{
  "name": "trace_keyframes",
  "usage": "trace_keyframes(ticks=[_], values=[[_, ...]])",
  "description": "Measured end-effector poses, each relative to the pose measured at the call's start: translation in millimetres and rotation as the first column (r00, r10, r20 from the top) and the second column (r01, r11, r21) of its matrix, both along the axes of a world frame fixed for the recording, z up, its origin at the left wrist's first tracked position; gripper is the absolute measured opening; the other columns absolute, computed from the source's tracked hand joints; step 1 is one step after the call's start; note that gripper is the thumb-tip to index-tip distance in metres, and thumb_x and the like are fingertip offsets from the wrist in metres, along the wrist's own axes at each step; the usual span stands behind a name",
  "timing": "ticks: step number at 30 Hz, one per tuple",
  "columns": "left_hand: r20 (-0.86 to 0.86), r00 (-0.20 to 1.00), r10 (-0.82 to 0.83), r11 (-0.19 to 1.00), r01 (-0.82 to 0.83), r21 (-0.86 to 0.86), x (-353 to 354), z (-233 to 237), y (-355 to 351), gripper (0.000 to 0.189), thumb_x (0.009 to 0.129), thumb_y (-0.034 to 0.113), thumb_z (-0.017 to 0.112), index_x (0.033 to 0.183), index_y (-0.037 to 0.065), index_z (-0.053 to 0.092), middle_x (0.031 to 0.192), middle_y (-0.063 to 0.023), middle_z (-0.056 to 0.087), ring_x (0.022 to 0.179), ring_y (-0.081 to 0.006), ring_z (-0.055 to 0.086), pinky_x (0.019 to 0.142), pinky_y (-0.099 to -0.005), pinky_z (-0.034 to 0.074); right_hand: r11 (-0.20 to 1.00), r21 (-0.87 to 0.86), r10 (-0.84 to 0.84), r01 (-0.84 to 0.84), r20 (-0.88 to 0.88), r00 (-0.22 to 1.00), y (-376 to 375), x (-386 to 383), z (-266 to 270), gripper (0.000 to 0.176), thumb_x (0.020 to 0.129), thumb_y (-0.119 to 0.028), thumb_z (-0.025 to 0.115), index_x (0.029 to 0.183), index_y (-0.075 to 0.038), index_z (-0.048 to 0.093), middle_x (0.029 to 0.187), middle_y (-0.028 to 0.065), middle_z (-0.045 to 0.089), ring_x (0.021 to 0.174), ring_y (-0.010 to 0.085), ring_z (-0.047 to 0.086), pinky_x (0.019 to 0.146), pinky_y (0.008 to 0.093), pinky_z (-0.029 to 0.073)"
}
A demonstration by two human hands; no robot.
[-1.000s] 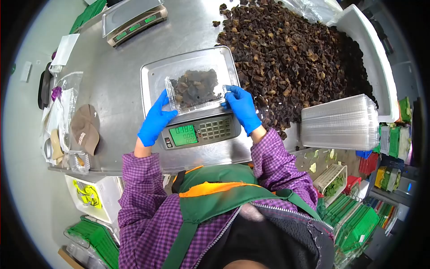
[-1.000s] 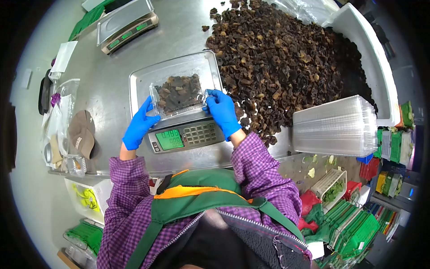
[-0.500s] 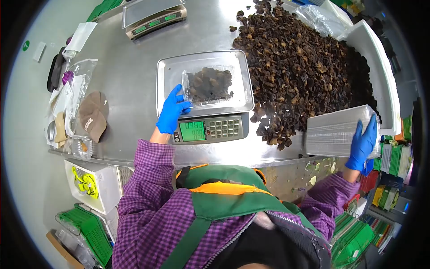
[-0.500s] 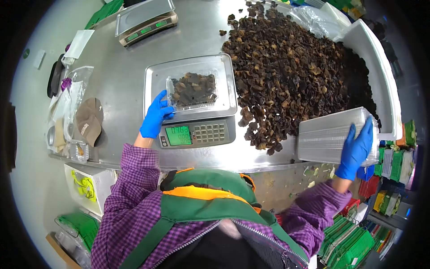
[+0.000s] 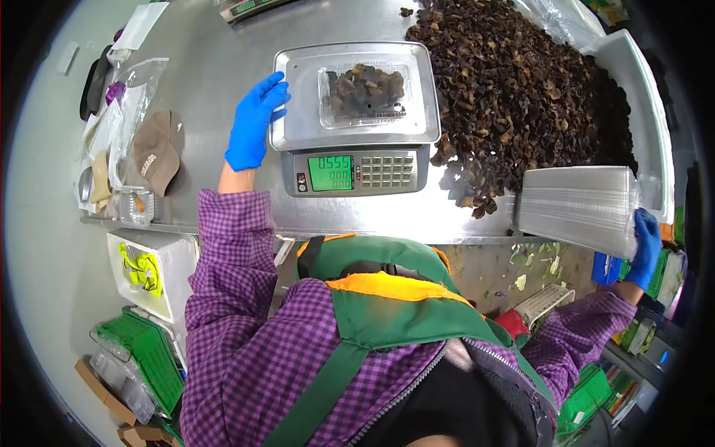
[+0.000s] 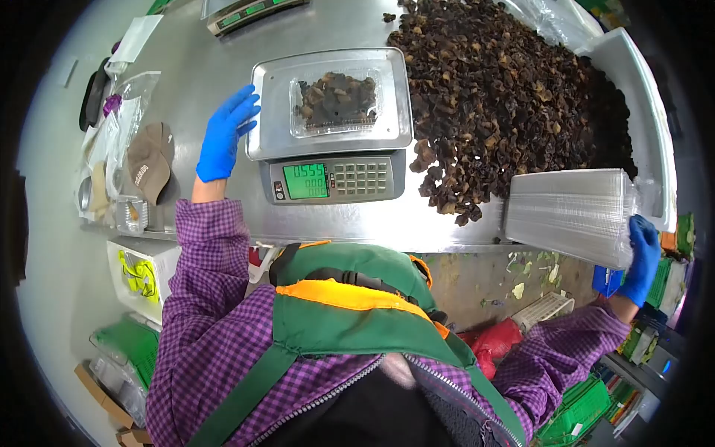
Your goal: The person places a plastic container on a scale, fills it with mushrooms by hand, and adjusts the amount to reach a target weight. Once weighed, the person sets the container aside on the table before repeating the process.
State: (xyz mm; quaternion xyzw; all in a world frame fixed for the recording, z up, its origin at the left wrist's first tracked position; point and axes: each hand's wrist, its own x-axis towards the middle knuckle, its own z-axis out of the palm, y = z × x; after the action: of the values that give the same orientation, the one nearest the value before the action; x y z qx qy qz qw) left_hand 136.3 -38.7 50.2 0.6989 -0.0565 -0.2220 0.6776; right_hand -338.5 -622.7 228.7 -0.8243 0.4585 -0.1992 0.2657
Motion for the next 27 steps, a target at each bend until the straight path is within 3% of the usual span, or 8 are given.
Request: trace_keyframes(ticks=[7, 13, 16, 17, 18, 19, 21, 27], values=[[0.115, 0.991, -0.064, 0.985, 0.045, 0.164, 33.9, -21.0, -36.6, 0.063, 0.084, 0.037, 0.065, 0.134, 0.002, 0.047, 0.123, -0.0094, 0.058, 0.113, -0.0187, 0.053, 0.094, -0.0311, 0.041, 0.956, -0.266, -0.029, 0.127, 0.346, 0.938, 95.1, 46.1, 75.6, 0.03, 0.088, -0.006, 0.059, 0.117, 0.001, 0.062, 0.116, 0.0111, 0.064, 0.104, 0.0167, 0.059, 0.094, 0.0293, 0.044], [0.231, 0.889, -0.395, 0.841, 0.249, 0.48, 61.2, -54.8, -82.6, 0.067, 0.074, 0.044, 0.075, 0.121, -0.001, 0.058, 0.11, -0.0115, 0.064, 0.1, -0.0172, 0.058, 0.085, -0.0283, 0.044, 0.68, -0.698, 0.479, -0.226, 0.189, 0.857, 166.6, 179.1, -4.2, 0.02, 0.084, 0.008, 0.06, 0.102, 0.002, 0.067, 0.106, 0.0107, 0.067, 0.096, 0.0161, 0.063, 0.089, 0.0289, 0.05], [0.023, 0.88, -0.475, 0.868, 0.464, 0.179, 56.9, -46.6, -71.0, 0.039, 0.081, 0.026, 0.07, 0.11, 0.0, 0.064, 0.1, -0.0072, 0.066, 0.092, -0.0156, 0.06, 0.084, -0.028, 0.046, 0.731, -0.561, 0.652, -0.389, 0.406, 0.64, 216.2, 241.2, -67.1, 0.032, 0.073, 0.012, 0.065, 0.102, -0.002, 0.064, 0.098, 0.0103, 0.067, 0.087, 0.0186, 0.064, 0.079, 0.0295, 0.053], [0.57, 0.567, -0.594, 0.789, 0.55, 0.275, 52.6, -42.2, -51.7, 0.031, 0.085, 0.019, 0.064, 0.111, 0.002, 0.064, 0.104, -0.0073, 0.065, 0.093, -0.015, 0.06, 0.084, -0.0289, 0.046, 0.78, -0.296, 0.562, -0.551, 0.718, 0.41, 234.3, 260.5, -93.6, 0.021, 0.076, 0.004, 0.064, 0.095, -0.004, 0.067, 0.092, 0.009, 0.068, 0.084, 0.0178, 0.064, 0.076, 0.0301, 0.053], [-0.011, 0.902, -0.432, 0.901, 0.432, 0.051, 36.7, -12.0, -51.8, 0.027, 0.088, 0.014, 0.058, 0.112, 0.004, 0.064, 0.109, -0.0073, 0.063, 0.098, -0.0172, 0.06, 0.088, -0.0314, 0.046, 0.543, -0.704, 0.742, -0.457, 0.147, 0.654, 255.7, 277.8, -92.6, 0.014, 0.081, -0.003, 0.058, 0.091, -0.006, 0.067, 0.085, 0.0084, 0.067, 0.079, 0.0188, 0.064, 0.072, 0.032, 0.052], [0.229, 0.918, -0.323, 0.945, 0.303, 0.119, 33.6, -10.6, -38.4, 0.026, 0.087, 0.024, 0.061, 0.101, 0.004, 0.069, 0.093, -0.0014, 0.067, 0.084, -0.0121, 0.059, 0.075, -0.0253, 0.044, 0.772, 0.093, 0.563, -0.629, 0.358, 0.745, 285.3, 282.4, -88.5, 0.016, 0.08, -0.01, 0.057, 0.092, -0.007, 0.067, 0.081, 0.009, 0.065, 0.076, 0.0228, 0.063, 0.069, 0.0363, 0.05], [-0.006, 0.999, -0.054, 0.97, 0.051, -0.238, 76.8, -46.3, 20.7, 0.031, 0.091, 0.021, 0.055, 0.112, 0.0, 0.063, 0.109, -0.0098, 0.065, 0.101, -0.0188, 0.06, 0.09, -0.0321, 0.046, 0.417, -0.465, 0.868, -0.781, -0.05, 0.494, 280.9, 315.3, -160.6, 0.032, 0.074, -0.025, 0.07, 0.102, -0.01, 0.066, 0.088, 0.0103, 0.064, 0.082, 0.0252, 0.063, 0.07, 0.0375, 0.05], [-0.288, 0.85, 0.441, 0.654, -0.524, -0.546, 134.5, -60.1, 82.2, 0.047, 0.094, 0.027, 0.054, 0.13, -0.002, 0.048, 0.13, -0.0157, 0.051, 0.117, -0.0261, 0.05, 0.104, -0.0434, 0.034, 0.775, 0.025, 0.539, -0.631, 0.494, 0.682, 243.5, 322.2, -186.2, 0.06, 0.076, -0.011, 0.072, 0.131, -0.012, 0.05, 0.122, 0.0105, 0.055, 0.112, 0.0271, 0.054, 0.099, 0.036, 0.042]])
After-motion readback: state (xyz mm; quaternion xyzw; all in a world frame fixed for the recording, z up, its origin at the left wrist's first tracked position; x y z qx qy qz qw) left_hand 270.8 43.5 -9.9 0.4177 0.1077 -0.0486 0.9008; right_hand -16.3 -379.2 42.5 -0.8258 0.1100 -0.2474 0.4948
